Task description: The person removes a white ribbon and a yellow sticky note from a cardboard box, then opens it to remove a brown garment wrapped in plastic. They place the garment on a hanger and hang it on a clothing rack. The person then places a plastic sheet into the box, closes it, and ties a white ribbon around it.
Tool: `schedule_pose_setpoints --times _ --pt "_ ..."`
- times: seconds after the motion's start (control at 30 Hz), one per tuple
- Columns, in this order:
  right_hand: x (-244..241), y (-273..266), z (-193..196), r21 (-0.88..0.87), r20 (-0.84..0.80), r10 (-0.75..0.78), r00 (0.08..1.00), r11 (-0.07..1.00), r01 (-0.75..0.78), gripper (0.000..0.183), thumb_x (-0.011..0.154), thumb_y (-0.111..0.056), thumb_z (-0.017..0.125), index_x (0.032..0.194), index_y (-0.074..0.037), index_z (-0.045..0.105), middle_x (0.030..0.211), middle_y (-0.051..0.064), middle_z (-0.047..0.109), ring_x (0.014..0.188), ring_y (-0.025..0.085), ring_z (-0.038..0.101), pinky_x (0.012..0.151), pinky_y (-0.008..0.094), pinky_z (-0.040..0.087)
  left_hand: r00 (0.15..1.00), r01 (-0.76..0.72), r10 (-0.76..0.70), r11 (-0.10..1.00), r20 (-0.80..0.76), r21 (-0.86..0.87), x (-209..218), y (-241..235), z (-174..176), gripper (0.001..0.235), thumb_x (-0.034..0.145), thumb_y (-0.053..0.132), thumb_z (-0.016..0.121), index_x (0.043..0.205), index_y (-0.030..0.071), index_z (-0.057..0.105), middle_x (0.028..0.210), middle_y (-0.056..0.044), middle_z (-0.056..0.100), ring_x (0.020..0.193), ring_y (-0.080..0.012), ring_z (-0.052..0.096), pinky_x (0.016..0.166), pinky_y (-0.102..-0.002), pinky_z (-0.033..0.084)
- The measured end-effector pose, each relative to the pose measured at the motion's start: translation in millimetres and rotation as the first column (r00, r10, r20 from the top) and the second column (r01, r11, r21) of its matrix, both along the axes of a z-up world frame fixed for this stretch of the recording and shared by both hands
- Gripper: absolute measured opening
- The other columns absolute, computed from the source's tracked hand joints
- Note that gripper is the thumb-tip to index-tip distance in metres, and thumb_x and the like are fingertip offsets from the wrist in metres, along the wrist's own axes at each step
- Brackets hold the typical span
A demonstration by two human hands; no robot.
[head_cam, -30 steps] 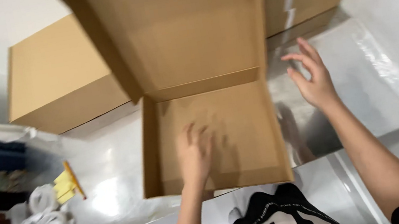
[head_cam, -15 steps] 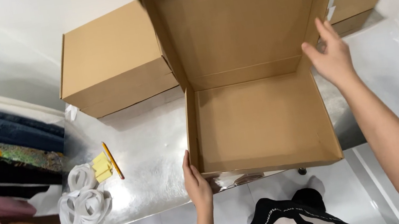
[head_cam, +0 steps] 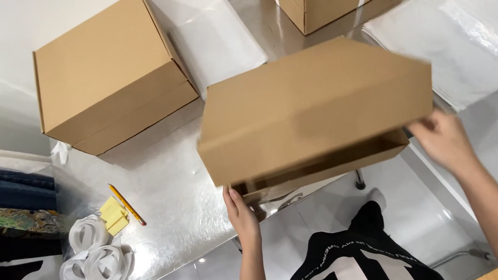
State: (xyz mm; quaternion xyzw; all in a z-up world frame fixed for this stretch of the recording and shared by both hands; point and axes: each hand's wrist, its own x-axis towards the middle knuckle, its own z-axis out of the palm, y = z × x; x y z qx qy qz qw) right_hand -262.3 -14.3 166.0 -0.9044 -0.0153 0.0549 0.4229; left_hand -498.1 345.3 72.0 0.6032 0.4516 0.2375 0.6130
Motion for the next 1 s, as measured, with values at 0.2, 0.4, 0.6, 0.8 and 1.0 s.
schedule_pose_setpoints --times 0.2,0.4,0.6,0.8,1.0 --pt "-55 -29 -39 0.04 -0.065 -0.048 0.997 0.998 0.051 0.035 0.097 -0.016 0.066 0.129 -0.005 0.076 0.15 0.003 0.067 0.139 0.018 0.059 0.11 0.035 0.051 0.999 0.018 -0.029 0.969 -0.041 -0.244 -20 -4 74 0.078 0.097 0.063 0.021 0.168 0.032 0.029 0.153 0.005 0.066 0.11 -0.0206 0.069 0.066 -0.04 0.053" --pt "-43 -39 -52 -0.076 -0.013 -0.056 0.998 0.996 0.055 0.042 0.107 -0.032 0.051 0.139 -0.016 0.073 0.139 0.004 0.073 0.134 0.024 0.062 0.11 0.038 0.043 0.978 0.005 0.056 0.957 0.2 -0.291 -12 33 53 0.057 0.105 0.047 0.043 0.149 0.015 0.058 0.157 -0.006 0.062 0.146 -0.0216 0.058 0.117 -0.038 0.047" --pt "-36 24 37 0.404 0.153 -0.03 0.988 0.914 -0.035 0.043 0.122 -0.026 0.038 0.149 0.002 0.058 0.149 0.025 0.06 0.138 0.041 0.055 0.105 0.049 0.047 0.974 0.165 -0.16 0.986 0.162 -0.021 6 13 116 0.052 0.111 0.039 0.052 0.157 0.014 0.052 0.165 -0.015 0.049 0.158 -0.0388 0.036 0.128 -0.054 0.03" --pt "1 12 -6 0.093 0.096 -0.019 0.995 0.996 0.01 0.03 0.112 -0.028 0.065 0.138 -0.017 0.075 0.13 0.017 0.074 0.124 0.04 0.066 0.101 0.049 0.05 0.972 0.206 -0.198 0.977 0.124 -0.051 11 7 108 0.061 0.106 0.032 0.062 0.163 0.019 0.043 0.169 -0.016 0.041 0.162 -0.0356 0.029 0.131 -0.052 0.027" --pt "-14 10 22 -0.095 -0.007 -0.031 0.999 0.995 0.031 0.051 0.107 -0.059 0.07 0.135 -0.016 0.077 0.125 0.014 0.077 0.119 0.04 0.07 0.099 0.047 0.052 0.969 0.244 -0.245 0.969 0.015 0.038 6 13 86 0.07 0.103 0.033 0.069 0.163 0.012 0.041 0.162 -0.02 0.045 0.142 -0.038 0.047 0.124 -0.052 0.038"
